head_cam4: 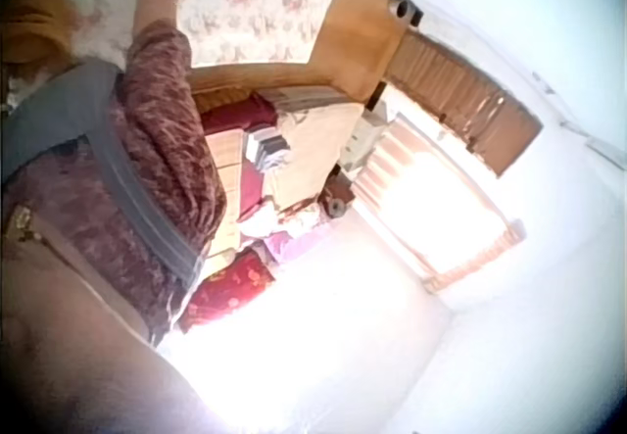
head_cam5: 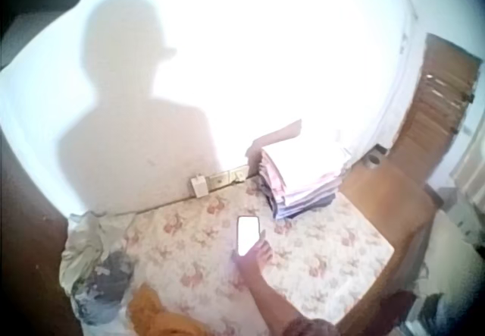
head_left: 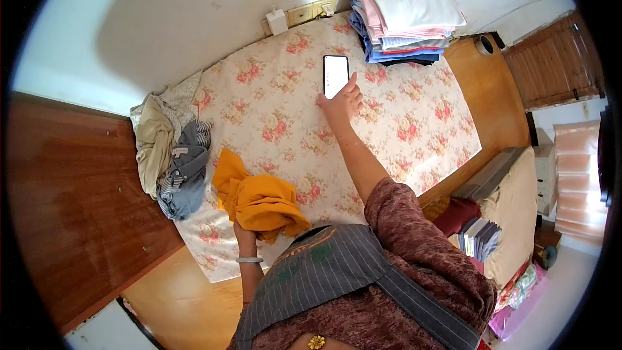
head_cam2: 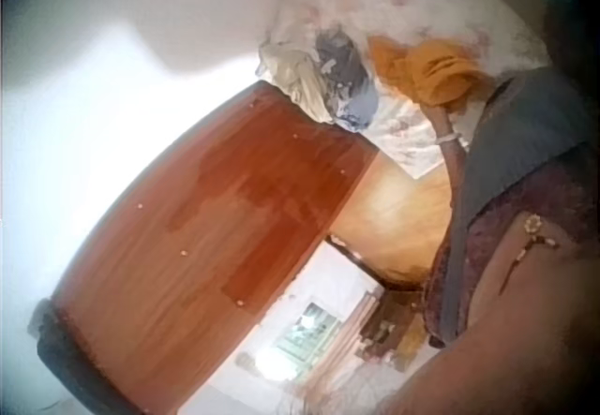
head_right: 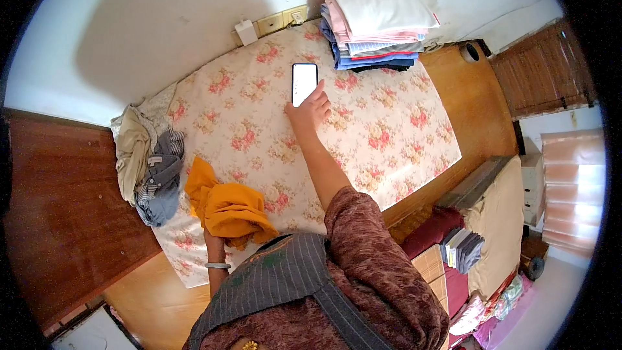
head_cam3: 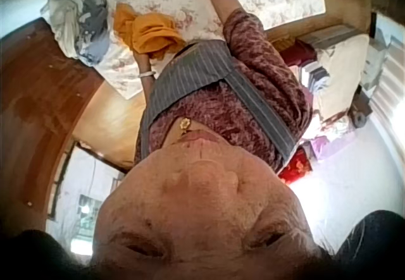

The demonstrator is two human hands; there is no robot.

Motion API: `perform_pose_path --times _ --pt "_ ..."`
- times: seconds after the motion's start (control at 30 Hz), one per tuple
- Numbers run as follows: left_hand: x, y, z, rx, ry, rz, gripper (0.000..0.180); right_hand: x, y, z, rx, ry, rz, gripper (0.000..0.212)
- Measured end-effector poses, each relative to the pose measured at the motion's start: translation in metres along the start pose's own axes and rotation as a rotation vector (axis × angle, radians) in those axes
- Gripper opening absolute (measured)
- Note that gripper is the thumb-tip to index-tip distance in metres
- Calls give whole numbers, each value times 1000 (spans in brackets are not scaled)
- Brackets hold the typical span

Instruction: The person folds a yellow shirt by laying it flat on a bed, smoothing the fabric, and folding the sides and sleeves inward.

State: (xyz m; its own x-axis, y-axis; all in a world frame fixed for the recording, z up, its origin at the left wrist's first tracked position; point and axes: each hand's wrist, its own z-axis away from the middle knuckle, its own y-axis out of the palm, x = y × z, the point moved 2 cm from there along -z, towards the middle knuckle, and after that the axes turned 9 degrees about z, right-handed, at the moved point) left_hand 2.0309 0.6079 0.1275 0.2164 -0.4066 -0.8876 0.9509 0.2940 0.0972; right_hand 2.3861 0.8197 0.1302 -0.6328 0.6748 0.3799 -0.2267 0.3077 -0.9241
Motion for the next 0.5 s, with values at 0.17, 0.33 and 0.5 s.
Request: perform_pose_path --times 0.17,0.33,0.5 --pt "0 0 -1 -32 -44 22 43 -12 3 -24 78 -23 -18 120" --pt "-4 3 3 -44 -27 12 43 -19 -5 -47 146 -99 2 123" --pt "-9 6 6 -32 7 -31 42 -33 -2 -64 42 -209 -27 117"
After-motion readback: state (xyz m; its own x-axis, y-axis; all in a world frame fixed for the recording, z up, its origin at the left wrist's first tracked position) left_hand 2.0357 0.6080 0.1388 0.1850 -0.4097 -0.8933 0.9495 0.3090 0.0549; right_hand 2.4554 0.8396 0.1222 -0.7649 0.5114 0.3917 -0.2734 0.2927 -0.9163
